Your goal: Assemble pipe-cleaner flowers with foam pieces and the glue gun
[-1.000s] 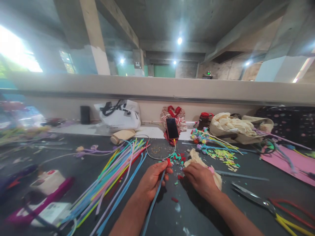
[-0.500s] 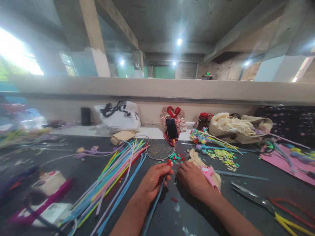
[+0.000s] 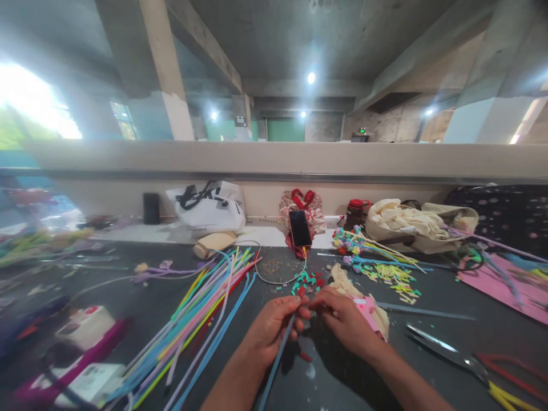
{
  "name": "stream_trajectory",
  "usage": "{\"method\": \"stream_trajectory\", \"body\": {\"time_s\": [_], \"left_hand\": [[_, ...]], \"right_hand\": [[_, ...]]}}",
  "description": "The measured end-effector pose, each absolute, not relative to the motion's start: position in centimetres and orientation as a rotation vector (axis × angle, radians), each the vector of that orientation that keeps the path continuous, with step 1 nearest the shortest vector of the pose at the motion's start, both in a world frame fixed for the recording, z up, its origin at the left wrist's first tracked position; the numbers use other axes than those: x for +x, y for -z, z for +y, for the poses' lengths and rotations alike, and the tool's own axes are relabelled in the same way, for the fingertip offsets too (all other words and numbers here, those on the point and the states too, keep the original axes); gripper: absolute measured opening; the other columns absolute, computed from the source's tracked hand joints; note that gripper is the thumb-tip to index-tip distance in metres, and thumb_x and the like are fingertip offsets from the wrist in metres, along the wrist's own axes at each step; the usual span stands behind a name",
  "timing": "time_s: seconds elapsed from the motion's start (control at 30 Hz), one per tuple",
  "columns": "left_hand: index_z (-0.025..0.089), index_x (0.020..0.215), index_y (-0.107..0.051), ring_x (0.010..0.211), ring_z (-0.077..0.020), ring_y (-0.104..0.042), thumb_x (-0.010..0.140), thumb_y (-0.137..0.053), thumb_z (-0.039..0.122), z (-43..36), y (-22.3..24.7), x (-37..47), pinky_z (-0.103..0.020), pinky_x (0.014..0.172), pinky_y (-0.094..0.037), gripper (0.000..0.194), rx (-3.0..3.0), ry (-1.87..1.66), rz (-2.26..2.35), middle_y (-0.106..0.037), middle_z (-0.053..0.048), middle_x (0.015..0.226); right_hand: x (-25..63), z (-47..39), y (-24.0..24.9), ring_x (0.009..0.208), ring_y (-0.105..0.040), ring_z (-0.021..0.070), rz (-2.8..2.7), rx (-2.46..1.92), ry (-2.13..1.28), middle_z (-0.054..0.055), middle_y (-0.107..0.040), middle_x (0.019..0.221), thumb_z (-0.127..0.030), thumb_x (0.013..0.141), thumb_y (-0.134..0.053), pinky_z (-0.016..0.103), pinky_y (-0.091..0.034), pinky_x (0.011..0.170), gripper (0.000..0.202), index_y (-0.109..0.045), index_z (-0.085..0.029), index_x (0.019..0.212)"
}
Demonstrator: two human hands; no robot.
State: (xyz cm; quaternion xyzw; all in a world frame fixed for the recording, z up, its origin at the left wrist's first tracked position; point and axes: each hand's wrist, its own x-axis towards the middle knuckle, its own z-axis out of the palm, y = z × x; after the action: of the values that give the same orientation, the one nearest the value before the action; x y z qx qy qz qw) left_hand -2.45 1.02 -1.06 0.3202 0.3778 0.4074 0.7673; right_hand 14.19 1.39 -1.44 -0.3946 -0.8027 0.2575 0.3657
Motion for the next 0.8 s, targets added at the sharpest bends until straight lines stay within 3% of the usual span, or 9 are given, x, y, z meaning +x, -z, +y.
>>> {"method": "stream_trajectory", "body": {"time_s": [0.17,0.3,0.6,0.8], "left_hand": [[0.01,0.072,-0.057,0.038,-0.0032,-0.047,0.067,-0.058,0.018,1.0,1.1,-2.3,-0.011,0.034,-0.033,0.009,0.696,-0.852,0.795,-0.057,0.0,0.055],[0.011,0.069,-0.057,0.039,-0.0026,-0.047,0.064,-0.061,0.019,0.9,1.3,-2.1,-0.011,0.035,-0.033,0.01,0.738,-0.893,0.834,-0.058,0.0,0.057],[0.011,0.062,-0.055,0.033,-0.0025,-0.042,0.063,-0.062,0.027,0.8,1.7,-1.6,-0.012,0.032,-0.031,0.017,0.805,-0.89,0.917,-0.054,0.002,0.048],[0.012,0.068,-0.057,0.039,-0.0034,-0.047,0.058,-0.066,0.023,0.8,2.3,-1.6,-0.011,0.033,-0.031,0.017,0.852,-0.907,0.897,-0.058,0.001,0.058]], "right_hand": [[14.0,1.6,1.7,0.063,-0.053,0.0125,-1.804,-1.094,-1.01,-0.001,-0.058,0.068,-0.021,0.072,-0.05,0.022,-0.04,0.058,0.01,-0.058,-0.018,0.076],[14.0,1.7,2.3,0.052,-0.046,0.0097,-1.718,-1.164,-1.046,-0.003,-0.054,0.057,-0.024,0.069,-0.053,0.019,-0.034,0.048,0.01,-0.058,-0.016,0.066],[13.7,1.6,2.3,0.05,-0.047,0.0089,-1.566,-1.132,-1.23,-0.002,-0.058,0.061,-0.026,0.068,-0.052,0.019,-0.036,0.046,0.013,-0.061,-0.017,0.072],[13.4,1.7,2.7,0.047,-0.043,0.0077,-1.549,-1.134,-1.203,-0.003,-0.055,0.058,-0.029,0.069,-0.053,0.018,-0.033,0.044,0.014,-0.059,-0.017,0.068]]}}
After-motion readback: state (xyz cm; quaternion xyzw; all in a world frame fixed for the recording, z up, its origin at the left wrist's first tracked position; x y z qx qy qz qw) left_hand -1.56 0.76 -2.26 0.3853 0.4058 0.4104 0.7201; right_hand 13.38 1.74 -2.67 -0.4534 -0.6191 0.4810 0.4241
